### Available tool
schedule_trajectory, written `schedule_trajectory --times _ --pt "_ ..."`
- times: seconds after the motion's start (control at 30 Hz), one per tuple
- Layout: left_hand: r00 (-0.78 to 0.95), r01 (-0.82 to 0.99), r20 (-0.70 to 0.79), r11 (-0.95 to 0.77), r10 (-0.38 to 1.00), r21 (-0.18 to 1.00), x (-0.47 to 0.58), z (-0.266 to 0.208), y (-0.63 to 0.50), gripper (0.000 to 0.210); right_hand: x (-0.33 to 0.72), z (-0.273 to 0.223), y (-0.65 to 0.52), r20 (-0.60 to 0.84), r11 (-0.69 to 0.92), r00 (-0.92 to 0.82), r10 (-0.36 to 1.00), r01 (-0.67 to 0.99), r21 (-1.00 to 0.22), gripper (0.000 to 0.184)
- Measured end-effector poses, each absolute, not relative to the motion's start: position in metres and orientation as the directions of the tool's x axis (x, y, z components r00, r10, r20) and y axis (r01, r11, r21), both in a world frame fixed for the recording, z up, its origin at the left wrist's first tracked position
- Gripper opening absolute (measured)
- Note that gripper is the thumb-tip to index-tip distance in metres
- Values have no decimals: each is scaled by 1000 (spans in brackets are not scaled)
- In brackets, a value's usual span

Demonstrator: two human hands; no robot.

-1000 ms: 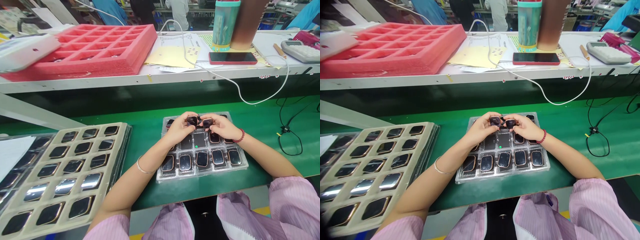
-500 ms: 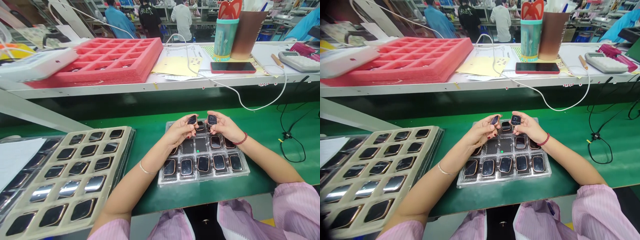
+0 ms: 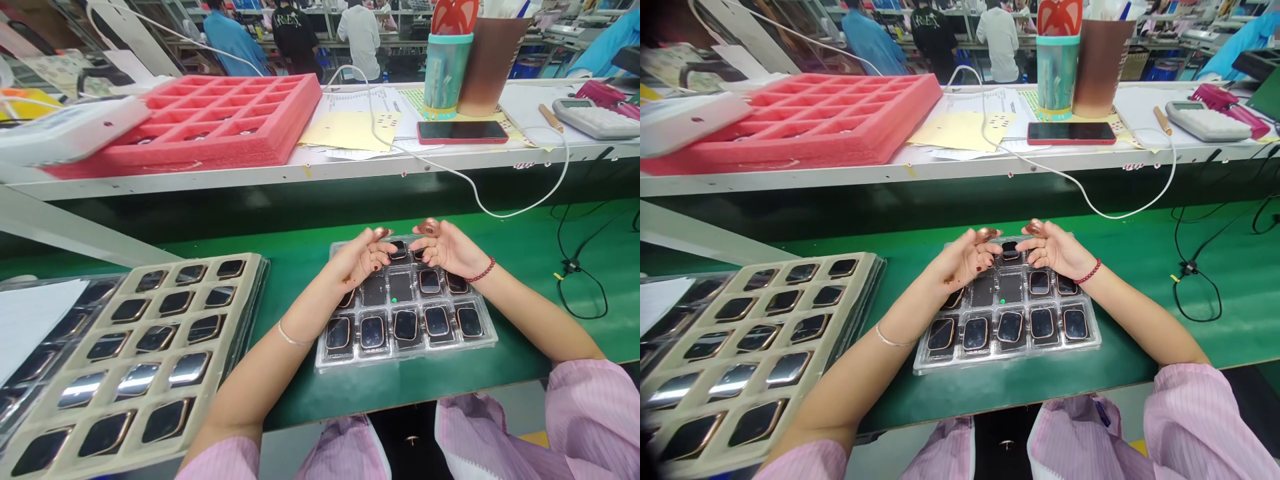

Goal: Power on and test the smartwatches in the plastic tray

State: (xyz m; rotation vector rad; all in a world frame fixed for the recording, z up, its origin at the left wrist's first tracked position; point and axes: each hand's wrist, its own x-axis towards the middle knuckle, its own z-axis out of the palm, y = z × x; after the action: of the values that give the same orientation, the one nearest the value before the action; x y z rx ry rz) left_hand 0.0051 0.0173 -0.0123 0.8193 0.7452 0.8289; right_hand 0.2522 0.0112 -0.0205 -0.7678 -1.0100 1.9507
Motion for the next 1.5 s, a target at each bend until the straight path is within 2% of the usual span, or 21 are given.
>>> schedule_trajectory --times 0.03,0.13,0.27,0.4,0.5,0.97,1.2,1.5 --pt "467 -299 -208 375 859 877 6 -14 15 50 251 -21 10 -128 -339 -503 855 -353 -872 39" --pt "485 -195 -116 236 867 952 11 -19 9 66 247 -24 5 -46 -205 -481 875 -283 -937 53" --pt "496 -95 -53 114 867 989 14 -20 3 60 241 -27 0 65 -2 -433 899 -152 -988 52" --pt "478 -32 -33 55 878 998 14 -18 2 50 239 -26 -2 108 91 -411 905 -59 -994 38" --pt "489 -30 -13 31 872 999 14 -17 2 45 238 -25 -3 144 145 -411 900 -29 -989 37" --pt "495 -30 19 -4 869 1000 13 -19 3 41 238 -29 -4 212 248 -458 863 19 -969 30" --pt "498 -25 12 0 867 1000 13 -16 1 42 239 -30 -3 248 289 -474 845 15 -957 33" --pt "502 0 9 -10 865 1000 13 -20 3 44 238 -30 -4 205 255 -463 863 48 -966 28"
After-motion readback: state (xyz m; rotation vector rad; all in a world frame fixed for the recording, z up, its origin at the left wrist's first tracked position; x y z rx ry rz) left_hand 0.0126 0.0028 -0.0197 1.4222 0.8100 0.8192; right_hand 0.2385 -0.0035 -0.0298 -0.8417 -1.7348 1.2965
